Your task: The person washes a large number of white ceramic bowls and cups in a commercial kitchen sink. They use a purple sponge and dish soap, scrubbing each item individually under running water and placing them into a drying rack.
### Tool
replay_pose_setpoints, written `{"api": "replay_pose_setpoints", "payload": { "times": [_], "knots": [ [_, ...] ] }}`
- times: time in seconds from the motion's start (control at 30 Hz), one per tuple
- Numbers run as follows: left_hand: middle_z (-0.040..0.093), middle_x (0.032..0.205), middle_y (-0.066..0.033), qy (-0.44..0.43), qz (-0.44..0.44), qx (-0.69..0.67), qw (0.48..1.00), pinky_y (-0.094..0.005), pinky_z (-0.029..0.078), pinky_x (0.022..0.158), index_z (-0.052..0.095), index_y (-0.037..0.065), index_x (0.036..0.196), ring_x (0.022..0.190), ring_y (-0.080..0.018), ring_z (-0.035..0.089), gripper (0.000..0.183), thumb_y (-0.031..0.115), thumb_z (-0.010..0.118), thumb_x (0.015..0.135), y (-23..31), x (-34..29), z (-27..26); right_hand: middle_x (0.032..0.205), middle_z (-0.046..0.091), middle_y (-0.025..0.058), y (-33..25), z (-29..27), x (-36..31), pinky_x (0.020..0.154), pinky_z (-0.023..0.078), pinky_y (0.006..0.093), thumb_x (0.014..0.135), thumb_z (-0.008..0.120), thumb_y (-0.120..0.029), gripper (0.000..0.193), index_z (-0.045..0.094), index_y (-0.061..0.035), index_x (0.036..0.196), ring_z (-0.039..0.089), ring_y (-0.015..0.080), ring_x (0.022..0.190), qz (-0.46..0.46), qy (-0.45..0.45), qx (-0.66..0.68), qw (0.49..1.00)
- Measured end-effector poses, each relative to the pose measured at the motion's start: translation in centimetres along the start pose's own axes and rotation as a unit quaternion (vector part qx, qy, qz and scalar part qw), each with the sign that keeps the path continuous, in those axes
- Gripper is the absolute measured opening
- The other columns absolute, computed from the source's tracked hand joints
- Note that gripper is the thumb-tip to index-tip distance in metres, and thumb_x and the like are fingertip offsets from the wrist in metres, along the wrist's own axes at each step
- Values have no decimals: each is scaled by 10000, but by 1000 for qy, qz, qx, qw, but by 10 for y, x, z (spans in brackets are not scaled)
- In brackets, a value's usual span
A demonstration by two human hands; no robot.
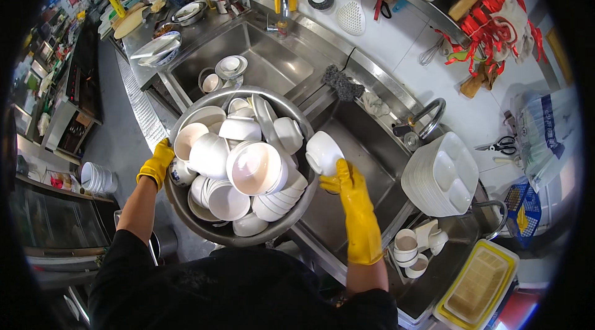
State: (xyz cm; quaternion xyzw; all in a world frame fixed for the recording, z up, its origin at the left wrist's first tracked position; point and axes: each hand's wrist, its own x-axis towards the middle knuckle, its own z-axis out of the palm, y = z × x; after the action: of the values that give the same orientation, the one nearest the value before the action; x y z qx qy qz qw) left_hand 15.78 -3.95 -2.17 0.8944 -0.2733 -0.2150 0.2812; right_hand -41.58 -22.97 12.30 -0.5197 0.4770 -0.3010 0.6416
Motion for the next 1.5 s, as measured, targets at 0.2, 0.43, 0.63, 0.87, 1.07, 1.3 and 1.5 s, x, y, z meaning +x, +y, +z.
{"api": "replay_pose_setpoints", "payload": {
  "times": [0.2, 0.43, 0.63, 0.87, 1.07, 1.3, 1.5],
  "knots": [
    [692, 1236, -245, -44, 7, -53, 998, -359, 543, 914, 546, -97, 1387, 1090, -313, 696, 798, 215, 867, 727, -18, 12, 1, 1105, 694, 250, -98, 17, 38, 852, 549, 439, 852, 787, -355, 416, 698, -27, 1091, 694, 422, 963, -249, -10, -522, 815],
    [730, 1126, -208, -9, 41, -55, 998, -370, 539, 866, 638, -60, 1266, 1013, -303, 695, 634, 207, 858, 736, -26, 10, -2, 1346, 551, 241, -133, 94, 117, 901, 536, 499, 806, 748, -277, 513, 644, -46, 1253, 653, 408, 1068, -280, -165, -745, 583],
    [734, 1076, -175, -37, 41, -170, 984, -375, 545, 825, 669, -24, 1203, 965, -266, 688, 435, 120, 793, 811, -40, 24, 17, 1321, 628, 234, -86, 167, 167, 969, 502, 562, 948, 547, -264, 506, 525, -135, 1436, 641, 452, 1124, -349, -224, -664, 622],
    [732, 1085, -151, -43, 67, -146, 986, -368, 553, 815, 661, -12, 1220, 953, -247, 686, 415, 66, 778, 830, -82, 57, 17, 1497, 511, 223, -42, 142, 176, 1050, 491, 462, 917, 645, -170, 504, 576, -120, 1413, 598, 419, 1229, -379, -128, -376, 836],
    [730, 1131, -148, -71, 14, -149, 986, -362, 566, 814, 605, -8, 1317, 986, -257, 695, 426, 81, 709, 914, -109, 50, -7, 1279, 678, 206, -5, 76, 147, 957, 532, 380, 945, 669, -192, 313, 698, -55, 1226, 683, 365, 1102, -375, 75, -111, 917],
    [732, 1132, -151, -52, 0, -101, 993, -365, 567, 805, 577, 11, 1351, 984, -263, 702, 437, 116, 678, 939, -122, 26, -31, 1166, 700, 233, 136, -140, 185, 948, 540, 465, 870, 697, -219, 536, 567, -38, 1357, 684, 404, 1067, -180, 473, -489, 711],
    [734, 1134, -155, -42, -3, 2, 999, -368, 568, 797, 554, 28, 1380, 982, -268, 707, 446, 146, 652, 961, -115, 11, -55, 1172, 702, 216, 118, -228, 250, 888, 547, 520, 929, 646, -316, 432, 593, -92, 1295, 684, 415, 1063, 46, 463, -461, 756]
  ]
}}
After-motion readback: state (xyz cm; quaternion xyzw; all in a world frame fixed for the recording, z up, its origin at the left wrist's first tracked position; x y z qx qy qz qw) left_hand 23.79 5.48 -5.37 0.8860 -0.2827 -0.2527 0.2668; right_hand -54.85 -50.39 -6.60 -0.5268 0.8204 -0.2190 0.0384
